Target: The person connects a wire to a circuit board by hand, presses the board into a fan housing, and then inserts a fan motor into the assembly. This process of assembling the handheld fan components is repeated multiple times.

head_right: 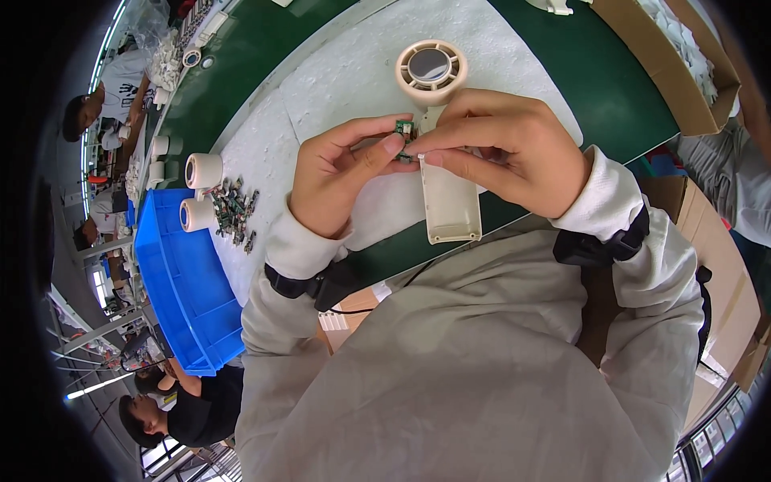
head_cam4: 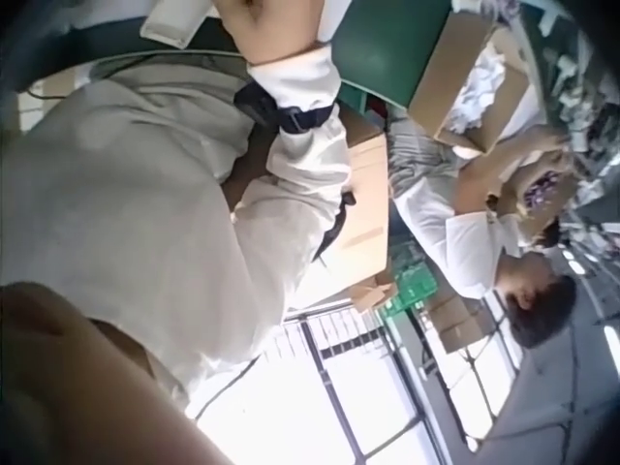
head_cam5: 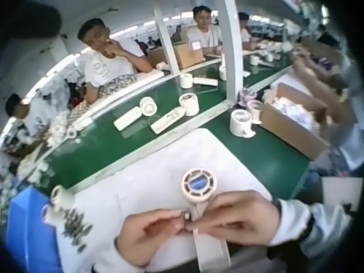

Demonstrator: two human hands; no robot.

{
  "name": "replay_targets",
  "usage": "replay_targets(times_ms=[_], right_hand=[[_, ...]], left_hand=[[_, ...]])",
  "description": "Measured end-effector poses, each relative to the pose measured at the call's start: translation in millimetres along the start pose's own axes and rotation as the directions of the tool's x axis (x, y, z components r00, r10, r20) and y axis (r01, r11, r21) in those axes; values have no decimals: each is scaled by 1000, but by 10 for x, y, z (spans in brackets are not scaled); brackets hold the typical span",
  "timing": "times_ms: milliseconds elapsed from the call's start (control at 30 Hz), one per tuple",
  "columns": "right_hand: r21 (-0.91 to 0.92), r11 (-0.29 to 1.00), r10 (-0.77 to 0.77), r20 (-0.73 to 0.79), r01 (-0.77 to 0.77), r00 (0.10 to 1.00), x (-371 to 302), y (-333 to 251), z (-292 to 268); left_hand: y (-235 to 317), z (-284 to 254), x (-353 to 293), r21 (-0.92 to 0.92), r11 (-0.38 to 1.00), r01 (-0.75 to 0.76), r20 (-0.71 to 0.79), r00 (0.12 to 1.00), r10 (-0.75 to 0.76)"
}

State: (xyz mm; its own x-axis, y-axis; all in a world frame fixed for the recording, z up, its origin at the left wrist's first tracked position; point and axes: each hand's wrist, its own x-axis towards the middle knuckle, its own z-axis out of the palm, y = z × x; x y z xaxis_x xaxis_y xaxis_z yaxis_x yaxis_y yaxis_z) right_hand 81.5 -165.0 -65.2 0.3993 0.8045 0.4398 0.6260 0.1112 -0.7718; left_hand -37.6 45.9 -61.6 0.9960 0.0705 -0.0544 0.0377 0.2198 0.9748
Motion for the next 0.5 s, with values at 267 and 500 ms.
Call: replay_targets(times_ms=[267, 500], right_hand=[[-75, 987, 141, -27, -142, 990, 11, -142, -53], [-108, 990, 88, -72, -95, 994, 15, -128, -63]], left_hand=[[21, -11, -23, 115, 992, -42, 82, 996, 33], [72, -5, -30, 333, 923, -194, 155, 977, 150]])
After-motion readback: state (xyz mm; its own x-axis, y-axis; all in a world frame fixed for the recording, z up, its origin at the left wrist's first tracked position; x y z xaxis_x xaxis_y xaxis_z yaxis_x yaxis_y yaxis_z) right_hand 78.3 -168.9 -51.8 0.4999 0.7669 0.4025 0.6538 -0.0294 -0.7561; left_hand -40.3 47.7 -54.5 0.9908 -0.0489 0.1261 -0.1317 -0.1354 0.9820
